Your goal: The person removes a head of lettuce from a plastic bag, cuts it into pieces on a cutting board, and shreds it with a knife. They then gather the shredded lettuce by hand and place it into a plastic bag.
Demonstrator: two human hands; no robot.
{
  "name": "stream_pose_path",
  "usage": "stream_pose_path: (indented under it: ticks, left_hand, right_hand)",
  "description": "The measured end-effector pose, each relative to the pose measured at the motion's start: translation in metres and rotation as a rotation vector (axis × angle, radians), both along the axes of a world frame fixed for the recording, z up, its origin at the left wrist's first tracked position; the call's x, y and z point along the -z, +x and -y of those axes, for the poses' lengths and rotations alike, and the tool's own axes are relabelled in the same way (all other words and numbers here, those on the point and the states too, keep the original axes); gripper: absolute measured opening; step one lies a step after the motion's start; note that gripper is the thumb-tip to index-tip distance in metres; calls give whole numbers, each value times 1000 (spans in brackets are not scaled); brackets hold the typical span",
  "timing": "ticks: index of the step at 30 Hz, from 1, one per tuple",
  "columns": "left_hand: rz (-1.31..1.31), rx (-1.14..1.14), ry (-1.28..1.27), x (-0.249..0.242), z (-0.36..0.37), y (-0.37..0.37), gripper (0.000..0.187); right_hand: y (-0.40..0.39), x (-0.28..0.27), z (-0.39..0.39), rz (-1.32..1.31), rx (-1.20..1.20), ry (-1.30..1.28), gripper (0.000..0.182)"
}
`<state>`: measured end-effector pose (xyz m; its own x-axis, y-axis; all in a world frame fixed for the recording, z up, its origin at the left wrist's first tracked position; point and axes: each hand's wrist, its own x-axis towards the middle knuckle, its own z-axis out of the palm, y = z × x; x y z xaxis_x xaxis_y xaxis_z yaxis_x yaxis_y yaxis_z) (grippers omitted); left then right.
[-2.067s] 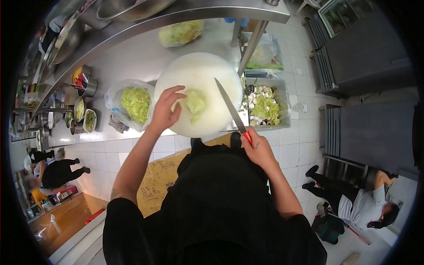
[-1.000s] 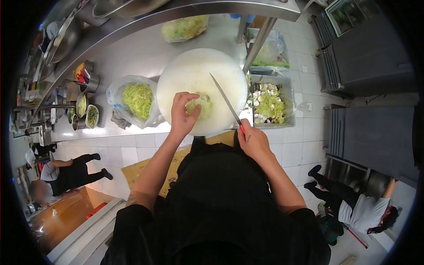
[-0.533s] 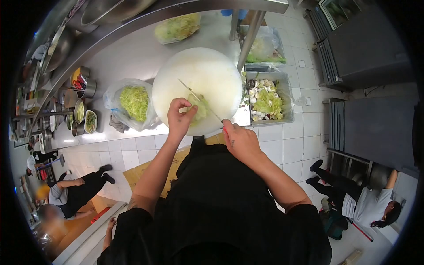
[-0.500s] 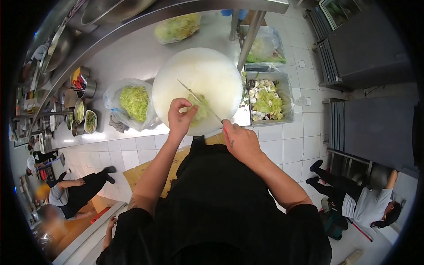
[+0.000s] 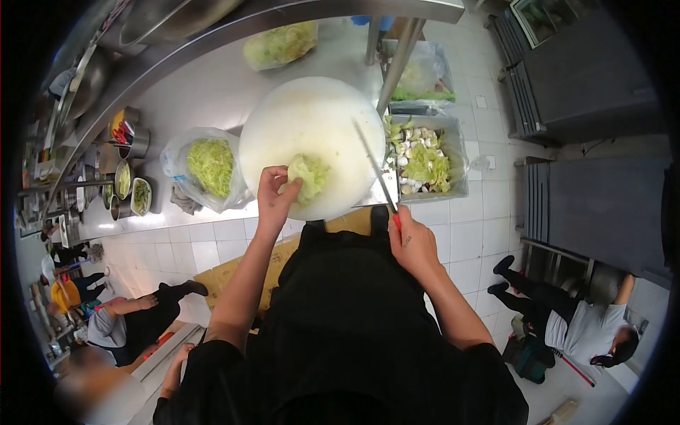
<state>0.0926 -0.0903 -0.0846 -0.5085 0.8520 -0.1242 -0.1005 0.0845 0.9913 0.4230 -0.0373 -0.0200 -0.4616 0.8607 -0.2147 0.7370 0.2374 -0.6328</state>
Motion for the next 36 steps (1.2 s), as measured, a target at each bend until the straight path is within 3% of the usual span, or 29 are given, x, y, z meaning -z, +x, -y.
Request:
stream_pose_path:
  ticks: [10, 23, 29, 32, 36]
  left_hand:
    - [-128, 108, -66, 9, -8, 2, 38]
    - [-197, 31, -96, 12, -17, 16, 37]
    - [-225, 48, -103, 13, -24, 14, 35]
    - [-278, 76, -118, 2, -21, 14, 32]
    - [-309, 104, -110, -2, -19, 11, 30]
  right_hand:
    - [-38, 5, 0, -43, -228, 90, 24]
    - [-45, -8, -28, 53, -393, 249, 20]
    - [-20, 3, -32, 147, -371, 7, 15]
    - [-12, 4, -39, 90, -278, 57, 16]
    - [-25, -7, -34, 2, -340, 178, 14]
